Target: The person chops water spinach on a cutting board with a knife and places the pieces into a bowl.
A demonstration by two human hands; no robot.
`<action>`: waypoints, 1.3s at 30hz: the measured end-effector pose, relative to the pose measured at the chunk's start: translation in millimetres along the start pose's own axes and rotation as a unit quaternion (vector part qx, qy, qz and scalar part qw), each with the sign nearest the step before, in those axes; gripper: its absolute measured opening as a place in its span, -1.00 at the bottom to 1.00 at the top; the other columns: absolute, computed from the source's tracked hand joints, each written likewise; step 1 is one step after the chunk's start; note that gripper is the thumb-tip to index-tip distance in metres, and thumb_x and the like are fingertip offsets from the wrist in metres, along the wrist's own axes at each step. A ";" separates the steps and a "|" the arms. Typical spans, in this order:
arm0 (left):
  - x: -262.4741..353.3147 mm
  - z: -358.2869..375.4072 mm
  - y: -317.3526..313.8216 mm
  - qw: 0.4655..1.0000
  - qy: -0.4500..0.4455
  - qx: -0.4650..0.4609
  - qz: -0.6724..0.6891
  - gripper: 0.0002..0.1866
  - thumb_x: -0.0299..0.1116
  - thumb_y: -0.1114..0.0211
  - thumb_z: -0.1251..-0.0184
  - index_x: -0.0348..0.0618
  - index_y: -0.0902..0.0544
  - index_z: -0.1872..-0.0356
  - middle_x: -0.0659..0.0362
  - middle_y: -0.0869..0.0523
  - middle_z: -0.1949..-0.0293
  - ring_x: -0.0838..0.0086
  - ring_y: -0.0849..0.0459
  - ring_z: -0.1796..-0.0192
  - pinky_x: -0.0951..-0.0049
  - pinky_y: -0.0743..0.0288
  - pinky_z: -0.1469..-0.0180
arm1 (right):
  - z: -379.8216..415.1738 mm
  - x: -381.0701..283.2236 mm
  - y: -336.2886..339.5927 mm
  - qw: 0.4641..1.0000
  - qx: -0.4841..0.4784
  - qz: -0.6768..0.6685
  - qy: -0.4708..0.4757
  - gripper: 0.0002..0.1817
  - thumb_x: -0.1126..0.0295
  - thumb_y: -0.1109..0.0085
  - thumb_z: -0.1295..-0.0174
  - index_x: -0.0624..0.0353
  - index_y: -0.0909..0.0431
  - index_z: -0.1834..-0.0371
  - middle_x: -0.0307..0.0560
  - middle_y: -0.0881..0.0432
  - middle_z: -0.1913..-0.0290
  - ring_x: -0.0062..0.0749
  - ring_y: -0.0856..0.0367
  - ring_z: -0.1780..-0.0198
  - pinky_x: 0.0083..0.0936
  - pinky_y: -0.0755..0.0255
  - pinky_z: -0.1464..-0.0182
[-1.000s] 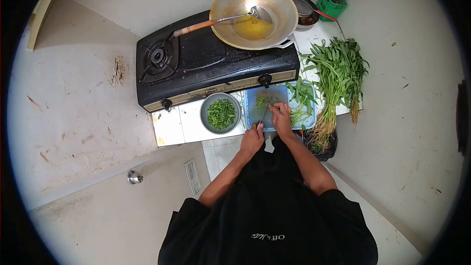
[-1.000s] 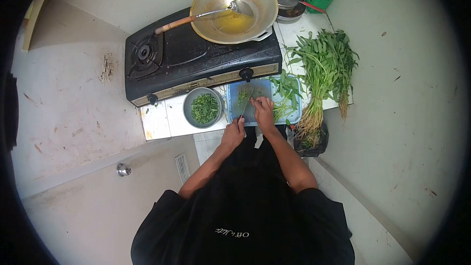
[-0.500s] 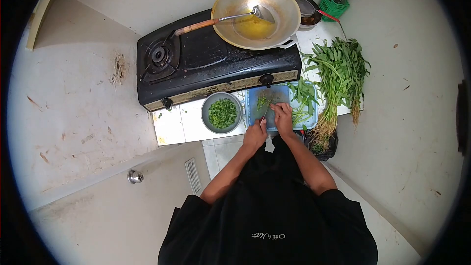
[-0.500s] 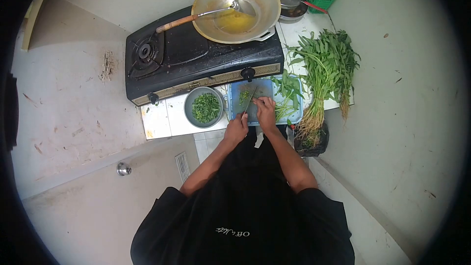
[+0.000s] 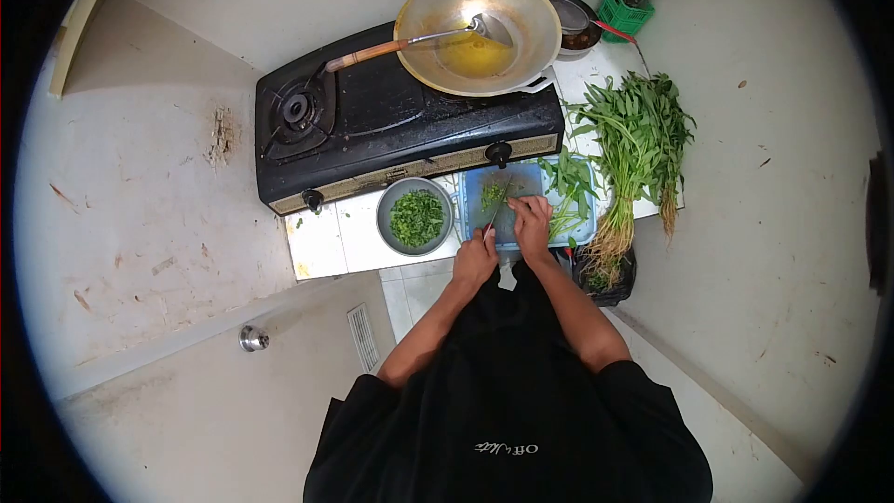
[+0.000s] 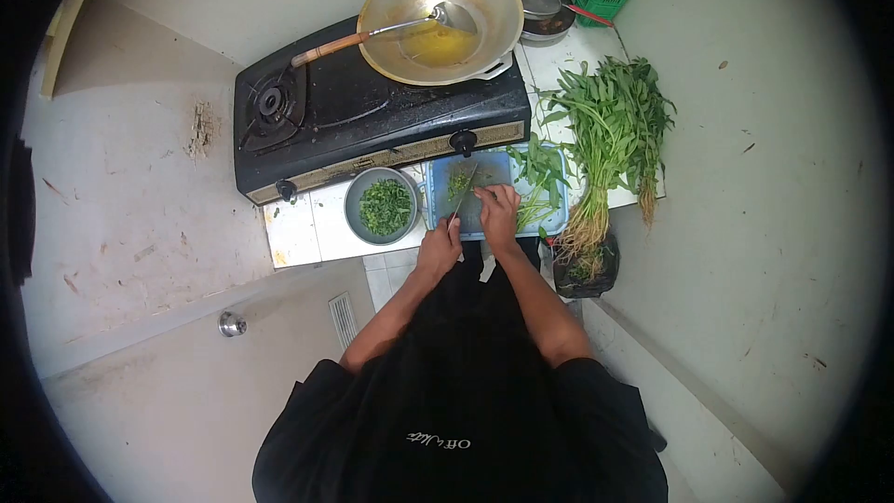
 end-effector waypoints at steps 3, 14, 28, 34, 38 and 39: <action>-2.9 9.3 0.7 0.999 0.018 -0.019 0.026 -0.50 -0.01 0.04 -0.67 -0.35 -0.55 -0.05 -0.40 -0.72 0.33 -0.42 -0.70 0.17 -0.30 -0.58 0.08 | 0.7 -1.1 -0.6 1.000 0.008 0.016 -0.003 -0.63 0.63 -0.25 -0.06 0.06 -0.76 0.04 -0.13 -0.63 0.08 -0.13 -0.53 -0.06 -0.20 -0.31 -0.12; 3.0 13.8 -3.0 1.000 0.003 -0.017 0.015 -0.50 -0.01 0.00 -0.65 -0.37 -0.57 0.01 -0.43 -0.72 0.34 -0.41 -0.72 0.22 -0.28 -0.60 0.10 | 1.3 2.8 -5.0 1.000 0.006 0.004 -0.013 -0.71 0.60 -0.24 -0.16 0.07 -0.76 0.07 -0.11 -0.62 0.12 -0.11 -0.55 -0.03 -0.18 -0.32 -0.07; 7.6 2.8 -10.8 1.000 -0.008 0.007 -0.002 -0.56 -0.05 -0.03 -0.64 -0.32 -0.58 -0.01 -0.39 -0.72 0.37 -0.39 -0.72 0.24 -0.31 -0.60 0.17 | -0.5 3.1 -0.4 0.999 0.036 -0.009 -0.011 -0.79 0.54 -0.32 -0.17 0.09 -0.73 0.13 -0.15 -0.65 0.17 -0.16 -0.59 0.03 -0.24 -0.34 -0.06; -10.1 22.2 -4.4 0.999 -0.001 0.003 -0.044 -0.51 0.01 0.02 -0.65 -0.34 -0.55 0.08 -0.35 -0.74 0.38 -0.34 -0.75 0.27 -0.24 -0.64 0.17 | 1.4 3.2 0.1 1.000 0.027 -0.011 -0.006 -0.76 0.56 -0.31 -0.18 0.09 -0.75 0.09 -0.13 -0.67 0.14 -0.15 -0.60 0.03 -0.21 -0.35 -0.08; -1.7 5.6 -2.5 1.000 0.000 0.015 -0.016 -0.50 0.01 0.02 -0.65 -0.35 -0.55 0.07 -0.37 -0.73 0.37 -0.36 -0.74 0.26 -0.25 -0.63 0.14 | 2.0 3.5 3.2 1.000 0.007 -0.015 -0.005 -0.70 0.60 -0.28 -0.16 0.10 -0.76 0.04 -0.10 -0.67 0.10 -0.14 -0.60 0.00 -0.21 -0.36 -0.10; -0.6 3.7 -2.6 1.000 0.000 0.015 -0.015 -0.50 0.01 0.02 -0.65 -0.35 -0.55 0.07 -0.37 -0.73 0.37 -0.36 -0.74 0.26 -0.25 -0.63 0.14 | 2.8 3.1 3.5 1.000 -0.002 -0.017 -0.006 -0.68 0.62 -0.27 -0.16 0.10 -0.77 0.03 -0.09 -0.66 0.09 -0.13 -0.59 -0.01 -0.21 -0.36 -0.10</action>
Point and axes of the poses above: each hand's wrist, its own z-axis away from the middle knuckle, its own y-axis out of the back of the hand, x = y × z, the point moved 7 cm from there along -z, towards the middle knuckle
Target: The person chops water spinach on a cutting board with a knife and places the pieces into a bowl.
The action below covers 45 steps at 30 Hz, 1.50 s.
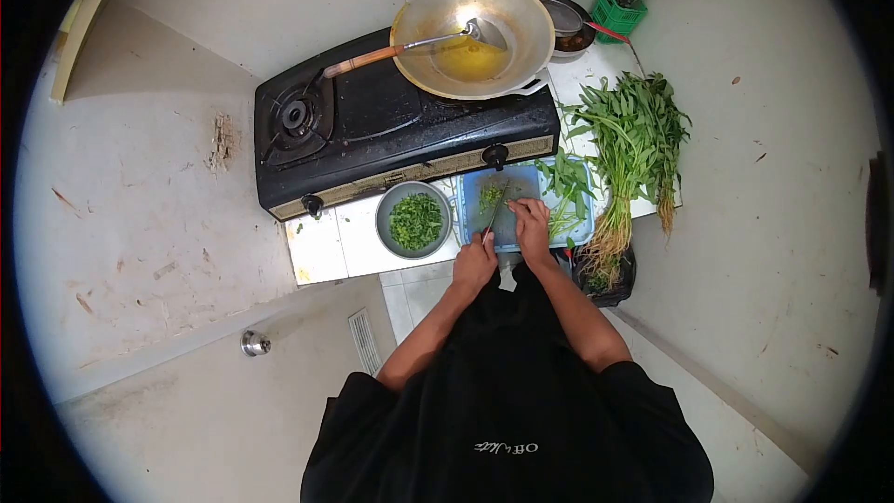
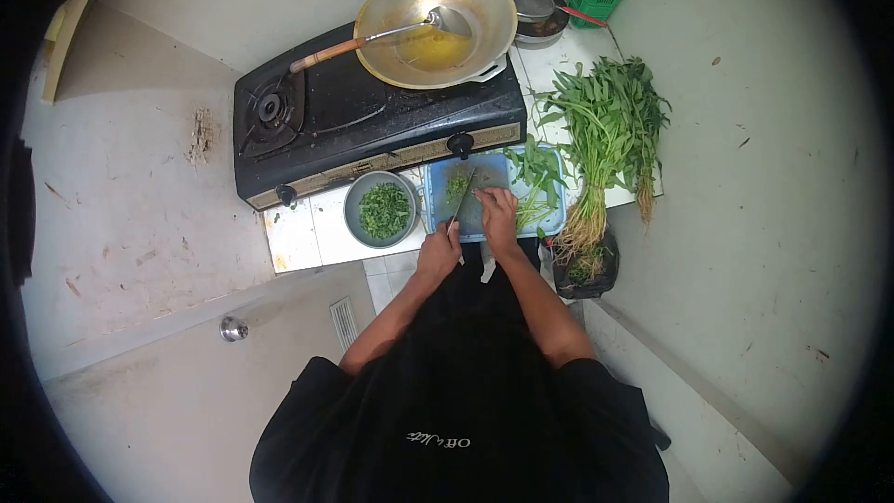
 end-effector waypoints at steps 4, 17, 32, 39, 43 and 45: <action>-0.3 3.3 4.3 1.000 0.002 -0.015 0.026 -0.49 0.00 0.01 -0.65 -0.38 -0.56 0.05 -0.41 -0.72 0.36 -0.40 -0.72 0.25 -0.27 -0.62 0.13 | 2.8 2.4 -0.5 1.000 -0.003 -0.006 -0.014 -0.65 0.64 -0.25 -0.14 0.09 -0.78 0.01 -0.08 -0.66 0.08 -0.13 -0.58 -0.02 -0.21 -0.36 -0.10; 8.2 8.5 -3.6 1.000 -0.006 -0.007 0.017 -0.49 0.00 0.01 -0.65 -0.37 -0.60 0.06 -0.43 -0.72 0.35 -0.39 -0.73 0.23 -0.27 -0.62 0.13 | 0.6 2.3 -1.0 1.000 -0.003 -0.005 -0.009 -0.63 0.67 -0.19 -0.11 0.12 -0.75 0.03 -0.07 -0.62 0.13 -0.11 -0.58 0.02 -0.21 -0.36 -0.09; -3.8 25.5 8.6 0.999 -0.010 -0.013 -0.042 -0.53 -0.03 -0.03 -0.64 -0.35 -0.57 0.11 -0.36 -0.73 0.40 -0.32 -0.75 0.28 -0.25 -0.63 0.19 | -0.8 4.4 2.2 0.999 0.018 -0.035 -0.026 -0.74 0.60 -0.27 -0.19 0.15 -0.77 0.07 -0.09 -0.67 0.16 -0.12 -0.61 0.03 -0.23 -0.38 -0.07; 6.3 7.0 12.6 1.000 -0.013 0.004 0.003 -0.53 -0.03 -0.03 -0.64 -0.36 -0.58 0.07 -0.36 -0.73 0.39 -0.34 -0.75 0.27 -0.24 -0.63 0.18 | -0.5 -0.1 4.8 0.999 0.024 -0.023 -0.021 -0.75 0.63 -0.28 -0.17 0.14 -0.78 0.12 -0.09 -0.67 0.15 -0.13 -0.61 0.03 -0.25 -0.39 -0.07; 8.8 14.7 6.5 0.999 -0.026 -0.020 -0.001 -0.51 -0.04 -0.01 -0.65 -0.39 -0.58 0.04 -0.40 -0.72 0.40 -0.37 -0.73 0.26 -0.26 -0.61 0.18 | 0.5 2.2 3.5 0.999 0.022 -0.022 -0.020 -0.76 0.64 -0.27 -0.16 0.14 -0.77 0.14 -0.09 -0.67 0.14 -0.13 -0.61 0.03 -0.25 -0.39 -0.07; 7.4 16.1 2.3 0.999 -0.039 -0.015 0.003 -0.51 -0.04 0.00 -0.66 -0.41 -0.57 0.04 -0.42 -0.70 0.42 -0.39 -0.72 0.28 -0.29 -0.60 0.20 | 0.9 2.6 2.6 1.000 0.017 -0.014 -0.017 -0.78 0.64 -0.27 -0.17 0.14 -0.77 0.16 -0.09 -0.66 0.12 -0.13 -0.61 0.03 -0.24 -0.39 -0.07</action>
Point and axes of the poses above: each hand's wrist, its own z-axis away from the middle knuckle, its own y-axis out of the back of the hand, x = y × z, the point moved 7 cm from there along -z, towards the middle knuckle
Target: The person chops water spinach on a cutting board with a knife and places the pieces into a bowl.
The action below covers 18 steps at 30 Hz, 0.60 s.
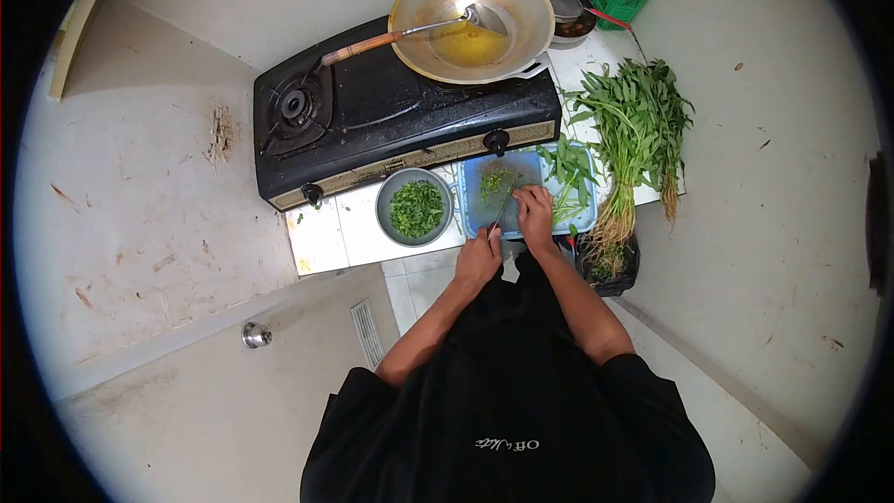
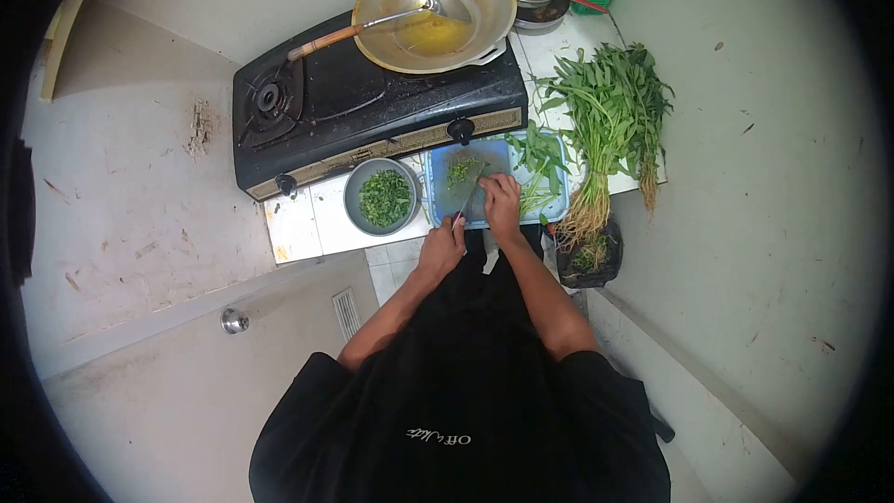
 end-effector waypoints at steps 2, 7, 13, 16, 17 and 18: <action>-3.2 0.4 -4.6 1.000 0.009 -0.003 0.006 -0.50 -0.03 0.00 -0.66 -0.40 -0.57 0.04 -0.41 -0.70 0.41 -0.38 -0.72 0.27 -0.29 -0.60 0.20 | -0.2 0.2 0.4 1.000 0.005 -0.005 0.002 -0.78 0.63 -0.27 -0.17 0.14 -0.76 0.16 -0.08 -0.66 0.13 -0.12 -0.61 0.03 -0.24 -0.39 -0.07; 4.7 -9.4 -6.8 1.000 0.005 0.003 0.016 -0.50 -0.03 0.00 -0.66 -0.40 -0.57 0.04 -0.40 -0.71 0.40 -0.37 -0.73 0.25 -0.28 -0.60 0.18 | -1.2 -0.1 0.2 1.000 0.010 -0.007 0.002 -0.79 0.62 -0.27 -0.17 0.15 -0.77 0.16 -0.07 -0.67 0.14 -0.11 -0.62 0.03 -0.23 -0.39 -0.08; 10.1 -14.8 -9.8 1.000 0.015 0.011 -0.005 -0.52 -0.03 0.00 -0.65 -0.37 -0.57 0.05 -0.39 -0.71 0.40 -0.37 -0.73 0.25 -0.27 -0.62 0.16 | -0.2 -0.3 0.2 1.000 0.011 -0.014 0.003 -0.82 0.59 -0.29 -0.20 0.16 -0.76 0.16 -0.07 -0.70 0.15 -0.10 -0.63 0.04 -0.23 -0.40 -0.07; 0.9 8.4 -4.6 1.000 0.015 0.012 -0.023 -0.53 -0.03 -0.01 -0.65 -0.35 -0.57 0.07 -0.38 -0.72 0.41 -0.36 -0.74 0.28 -0.27 -0.62 0.20 | -0.8 1.5 0.8 1.000 0.021 -0.018 -0.012 -0.83 0.57 -0.30 -0.20 0.16 -0.76 0.16 -0.07 -0.71 0.16 -0.10 -0.64 0.05 -0.23 -0.40 -0.06; -2.6 12.6 -3.1 0.999 0.018 0.006 -0.032 -0.53 -0.03 -0.02 -0.65 -0.34 -0.56 0.08 -0.38 -0.72 0.41 -0.36 -0.74 0.29 -0.27 -0.63 0.22 | -0.6 1.3 1.3 1.000 0.021 -0.019 -0.013 -0.83 0.56 -0.30 -0.21 0.16 -0.76 0.16 -0.07 -0.72 0.16 -0.10 -0.65 0.05 -0.23 -0.40 -0.06; -5.3 11.6 -1.5 0.999 0.017 0.006 -0.034 -0.53 -0.03 -0.02 -0.65 -0.34 -0.56 0.08 -0.38 -0.72 0.41 -0.36 -0.74 0.29 -0.27 -0.63 0.22 | -0.3 1.3 1.0 0.999 0.022 -0.020 -0.013 -0.83 0.55 -0.30 -0.21 0.16 -0.76 0.16 -0.08 -0.72 0.16 -0.11 -0.65 0.05 -0.23 -0.40 -0.05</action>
Point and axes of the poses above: each hand's wrist, its own z-axis away from the middle knuckle, its own y-axis out of the back of the hand, x = y × z, the point moved 7 cm from there along -z, towards the middle knuckle
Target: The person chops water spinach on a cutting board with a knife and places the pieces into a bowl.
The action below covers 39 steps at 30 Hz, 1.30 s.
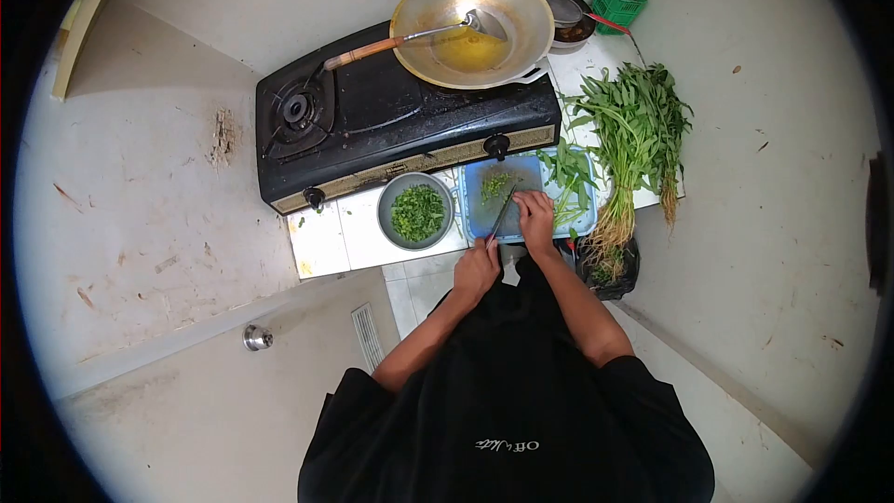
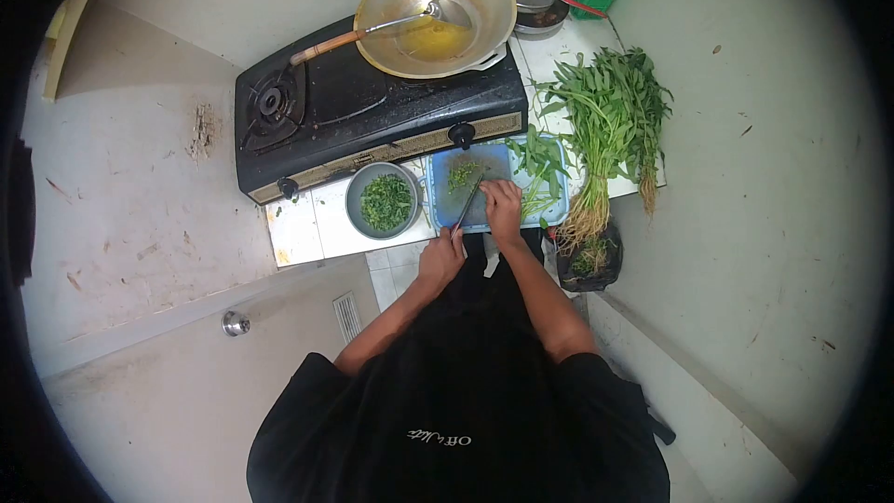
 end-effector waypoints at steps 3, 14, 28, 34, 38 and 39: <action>-4.5 -5.4 3.7 1.000 -0.003 0.013 -0.010 -0.53 -0.02 -0.02 -0.65 -0.33 -0.56 0.11 -0.38 -0.72 0.41 -0.34 -0.74 0.32 -0.27 -0.63 0.25 | 0.2 1.1 -1.8 1.000 -0.004 0.001 -0.003 -0.84 0.54 -0.30 -0.22 0.14 -0.76 0.16 -0.09 -0.73 0.17 -0.11 -0.65 0.05 -0.24 -0.40 -0.06; -9.0 -17.2 5.3 0.998 0.027 -0.008 0.049 -0.50 0.00 0.00 -0.65 -0.35 -0.57 0.00 -0.42 -0.72 0.36 -0.40 -0.72 0.19 -0.29 -0.61 0.12 | -7.8 -9.6 -7.9 0.999 0.005 0.040 0.024 -0.82 0.55 -0.32 -0.18 0.10 -0.79 0.18 -0.15 -0.72 0.18 -0.19 -0.63 0.04 -0.24 -0.36 -0.06; -5.0 -18.4 -1.3 0.998 0.013 -0.030 0.046 -0.52 -0.02 0.01 -0.65 -0.33 -0.56 -0.05 -0.43 -0.72 0.33 -0.40 -0.71 0.19 -0.28 -0.59 0.09 | -5.3 -4.3 -10.6 0.999 -0.002 0.033 0.017 -0.79 0.60 -0.28 -0.16 0.12 -0.79 0.17 -0.13 -0.68 0.14 -0.16 -0.60 0.02 -0.24 -0.36 -0.07; 5.7 -42.3 -6.4 0.999 -0.001 -0.005 0.043 -0.53 -0.03 0.00 -0.65 -0.34 -0.57 0.00 -0.41 -0.71 0.38 -0.40 -0.72 0.23 -0.28 -0.60 0.12 | -7.2 -7.1 -9.0 0.999 0.004 0.031 0.024 -0.83 0.59 -0.29 -0.20 0.13 -0.77 0.19 -0.13 -0.68 0.16 -0.16 -0.61 0.05 -0.24 -0.35 -0.04; 6.2 -30.1 -2.1 0.999 -0.010 0.012 0.027 -0.54 -0.04 -0.02 -0.64 -0.33 -0.59 0.05 -0.37 -0.72 0.43 -0.38 -0.73 0.28 -0.27 -0.62 0.20 | -6.2 -6.0 -9.1 1.000 0.000 0.021 0.019 -0.82 0.59 -0.29 -0.19 0.14 -0.75 0.18 -0.13 -0.68 0.17 -0.15 -0.61 0.05 -0.25 -0.35 -0.04; 3.6 -23.1 -0.7 0.999 -0.012 0.014 0.027 -0.54 -0.04 -0.02 -0.64 -0.33 -0.59 0.05 -0.37 -0.72 0.43 -0.38 -0.73 0.28 -0.27 -0.62 0.20 | -7.5 -5.7 -9.0 1.000 0.005 0.017 0.016 -0.81 0.60 -0.29 -0.18 0.14 -0.74 0.17 -0.13 -0.69 0.17 -0.15 -0.62 0.05 -0.25 -0.35 -0.04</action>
Point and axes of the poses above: each hand's wrist, its own z-axis away from the middle knuckle, its own y-axis out of the back of the hand, x = y × z, the point moved 7 cm from there along -z, towards the middle knuckle
